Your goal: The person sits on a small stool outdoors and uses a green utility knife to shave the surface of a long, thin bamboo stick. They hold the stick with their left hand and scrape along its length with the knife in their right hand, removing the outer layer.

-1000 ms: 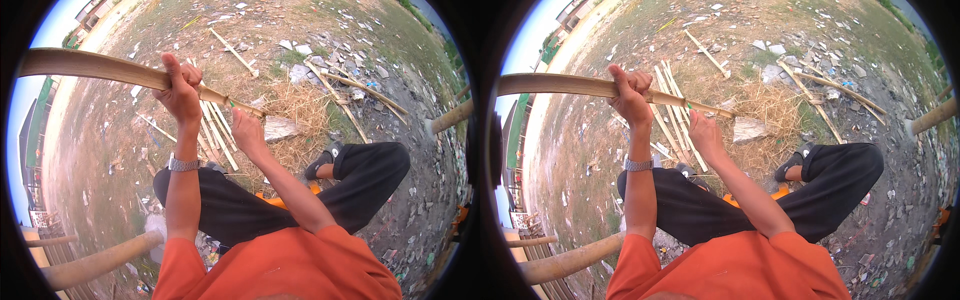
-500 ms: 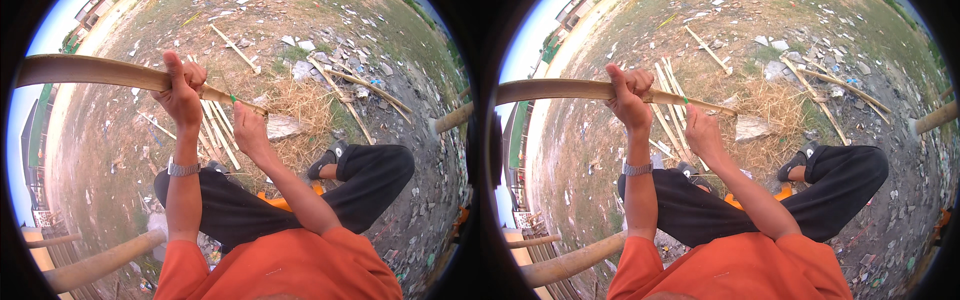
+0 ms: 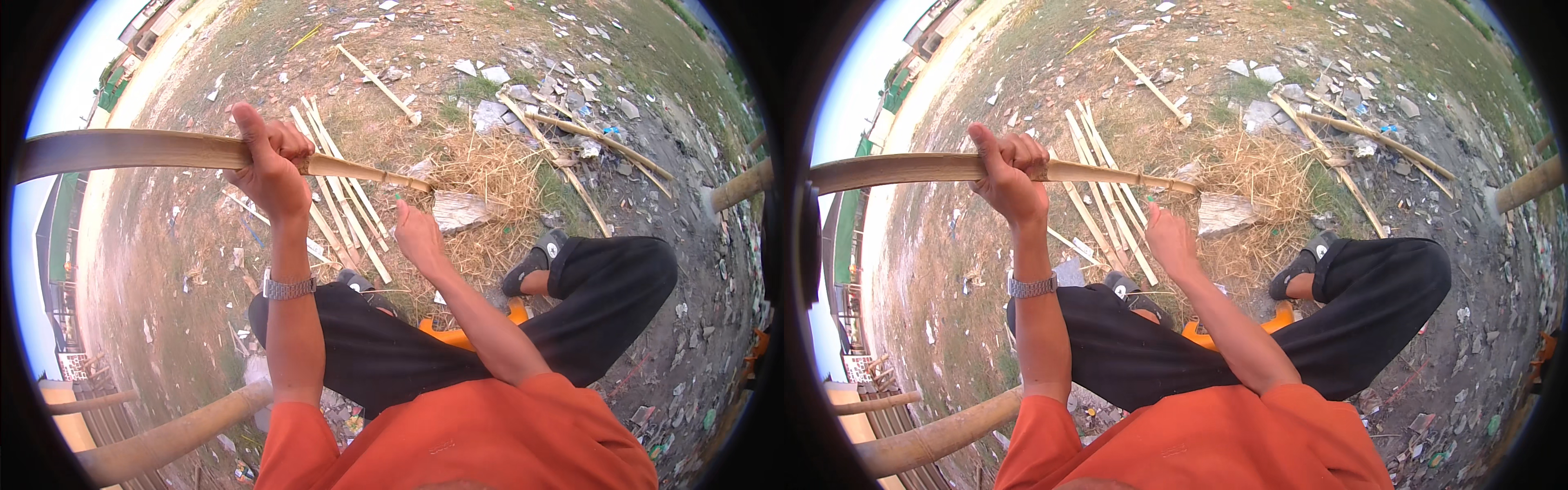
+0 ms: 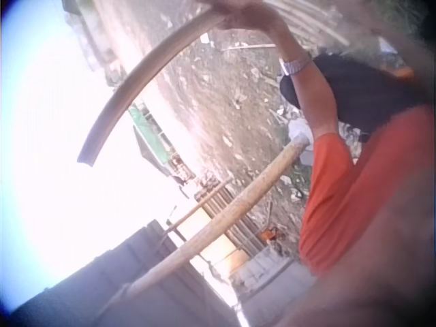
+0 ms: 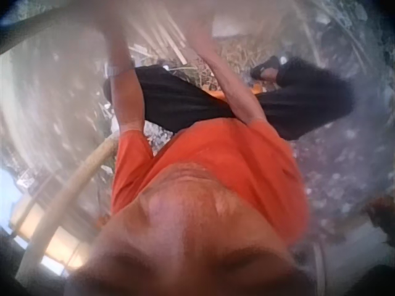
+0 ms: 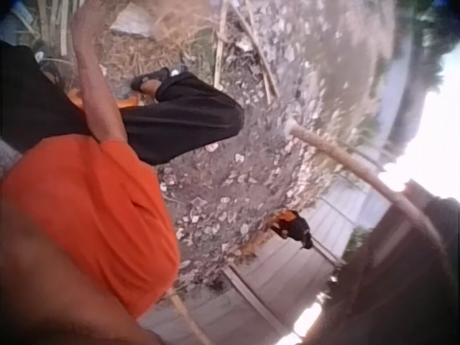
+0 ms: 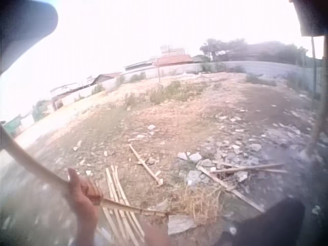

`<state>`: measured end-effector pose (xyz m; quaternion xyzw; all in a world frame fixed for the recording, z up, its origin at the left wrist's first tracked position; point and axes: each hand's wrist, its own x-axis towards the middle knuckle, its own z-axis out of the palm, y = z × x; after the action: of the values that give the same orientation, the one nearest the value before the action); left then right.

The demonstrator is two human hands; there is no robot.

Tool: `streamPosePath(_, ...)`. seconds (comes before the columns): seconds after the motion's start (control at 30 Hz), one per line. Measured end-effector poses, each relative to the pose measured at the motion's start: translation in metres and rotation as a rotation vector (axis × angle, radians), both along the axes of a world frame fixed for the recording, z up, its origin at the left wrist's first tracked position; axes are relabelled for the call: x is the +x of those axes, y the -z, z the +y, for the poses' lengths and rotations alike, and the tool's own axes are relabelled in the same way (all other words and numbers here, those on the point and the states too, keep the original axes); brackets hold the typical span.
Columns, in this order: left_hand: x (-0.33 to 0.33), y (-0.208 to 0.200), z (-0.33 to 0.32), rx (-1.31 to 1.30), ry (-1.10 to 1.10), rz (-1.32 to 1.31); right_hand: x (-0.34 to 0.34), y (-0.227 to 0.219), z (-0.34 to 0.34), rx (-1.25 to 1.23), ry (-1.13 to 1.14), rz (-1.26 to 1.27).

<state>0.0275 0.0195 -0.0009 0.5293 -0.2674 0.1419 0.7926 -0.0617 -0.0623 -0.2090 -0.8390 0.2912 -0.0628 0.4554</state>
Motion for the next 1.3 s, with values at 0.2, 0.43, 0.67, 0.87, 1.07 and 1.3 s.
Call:
streamPosePath(0.2,-0.006,0.004,-0.005,0.006,0.062,-0.025,-0.027,-0.004,-0.013,0.058,0.022,-0.130)
streamPosePath(0.43,-0.006,0.004,-0.009,0.019,0.115,-0.055,-0.002,-0.059,0.012,0.063,-0.009,-0.364)
streamPosePath(0.67,0.005,0.006,0.005,0.019,0.057,0.008,0.004,-0.053,0.013,-0.053,-0.042,-0.297)
streamPosePath(0.87,-0.003,0.000,-0.004,0.008,0.147,-0.032,0.001,-0.004,0.000,0.013,0.028,-0.092)
streamPosePath(1.07,-0.006,0.004,-0.005,-0.010,0.200,-0.040,-0.024,0.020,-0.010,0.032,0.051,-0.116)
streamPosePath(1.3,-0.008,0.003,-0.013,0.037,0.205,-0.093,-0.006,-0.018,0.005,0.025,0.074,-0.243)
